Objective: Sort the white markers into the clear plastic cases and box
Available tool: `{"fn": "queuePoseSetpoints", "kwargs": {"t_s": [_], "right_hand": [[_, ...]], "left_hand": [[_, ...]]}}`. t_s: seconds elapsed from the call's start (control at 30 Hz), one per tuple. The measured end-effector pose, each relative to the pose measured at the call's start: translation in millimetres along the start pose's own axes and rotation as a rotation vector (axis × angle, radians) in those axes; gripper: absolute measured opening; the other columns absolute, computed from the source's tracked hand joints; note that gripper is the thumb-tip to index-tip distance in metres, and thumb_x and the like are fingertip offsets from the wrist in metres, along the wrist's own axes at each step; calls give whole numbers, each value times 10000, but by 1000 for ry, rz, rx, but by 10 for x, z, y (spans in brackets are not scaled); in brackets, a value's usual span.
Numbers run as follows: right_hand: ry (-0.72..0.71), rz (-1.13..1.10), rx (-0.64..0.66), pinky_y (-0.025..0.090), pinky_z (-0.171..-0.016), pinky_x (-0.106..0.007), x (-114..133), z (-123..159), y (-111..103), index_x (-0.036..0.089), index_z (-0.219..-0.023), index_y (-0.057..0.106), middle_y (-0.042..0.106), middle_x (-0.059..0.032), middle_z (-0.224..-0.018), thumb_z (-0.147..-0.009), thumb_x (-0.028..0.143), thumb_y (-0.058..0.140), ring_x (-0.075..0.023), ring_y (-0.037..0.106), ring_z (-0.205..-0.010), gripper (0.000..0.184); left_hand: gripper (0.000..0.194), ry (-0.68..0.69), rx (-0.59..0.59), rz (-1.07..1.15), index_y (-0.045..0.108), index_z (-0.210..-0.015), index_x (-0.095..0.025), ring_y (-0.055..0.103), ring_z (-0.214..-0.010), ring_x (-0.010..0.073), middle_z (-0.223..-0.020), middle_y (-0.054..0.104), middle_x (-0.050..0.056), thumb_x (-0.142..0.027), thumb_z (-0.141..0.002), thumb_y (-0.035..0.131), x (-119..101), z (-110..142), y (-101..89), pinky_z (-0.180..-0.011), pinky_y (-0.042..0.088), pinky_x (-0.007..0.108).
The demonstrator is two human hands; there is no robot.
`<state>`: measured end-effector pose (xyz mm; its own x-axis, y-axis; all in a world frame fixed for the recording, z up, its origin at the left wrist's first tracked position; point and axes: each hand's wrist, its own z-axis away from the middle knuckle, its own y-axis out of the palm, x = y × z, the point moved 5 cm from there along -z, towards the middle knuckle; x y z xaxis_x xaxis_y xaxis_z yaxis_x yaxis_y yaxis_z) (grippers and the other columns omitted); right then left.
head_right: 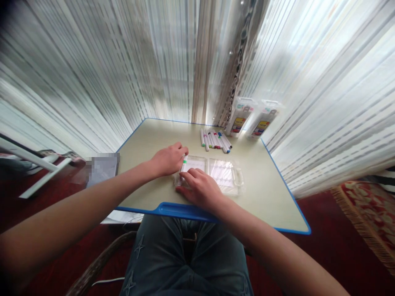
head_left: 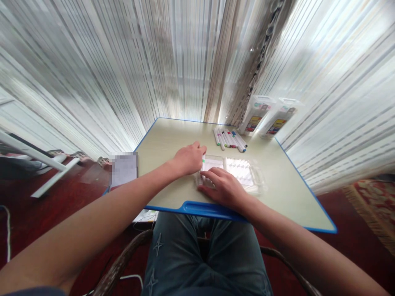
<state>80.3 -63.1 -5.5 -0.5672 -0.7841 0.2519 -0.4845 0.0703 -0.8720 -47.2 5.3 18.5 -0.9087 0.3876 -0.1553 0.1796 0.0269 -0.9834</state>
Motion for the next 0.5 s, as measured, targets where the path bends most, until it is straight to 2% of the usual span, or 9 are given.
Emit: {"fn": "queuePoseSetpoints", "kwargs": {"t_s": [0.2,0.3,0.4,0.5], "right_hand": [[8,74,6,560,-746,-373,23,-3,-15,137,-1134,658,701,-132,-949,-934,322,645,-264,660,-876,273],[-9,83,8,567,-761,-376,62,-10,-64,136,-1163,650,711,-142,-987,-919,299,663,-266,667,-894,294],[-37,75,-31,573,-778,-393,90,-14,-187,132,-1176,652,719,-156,-1046,-907,315,667,-276,673,-914,326],[-24,87,-112,558,-807,-393,16,-47,-427,151,-1115,690,724,-145,-1042,-915,337,649,-273,671,-925,276]], "left_hand": [[348,13,-26,-62,645,-1186,-158,662,-1065,318,-1183,633,164,-169,-916,426,-170,-62,-129,-885,535,440],[341,-3,-65,-40,644,-1188,-165,668,-1050,316,-1177,643,159,-213,-922,436,-244,-114,-180,-870,541,434],[331,-32,-113,10,649,-1188,-190,679,-1018,289,-1165,661,135,-274,-923,470,-297,-181,-199,-863,540,397],[329,-72,-174,93,652,-1187,-206,681,-990,258,-1167,674,117,-294,-914,490,-285,-273,-205,-848,531,355]]}}
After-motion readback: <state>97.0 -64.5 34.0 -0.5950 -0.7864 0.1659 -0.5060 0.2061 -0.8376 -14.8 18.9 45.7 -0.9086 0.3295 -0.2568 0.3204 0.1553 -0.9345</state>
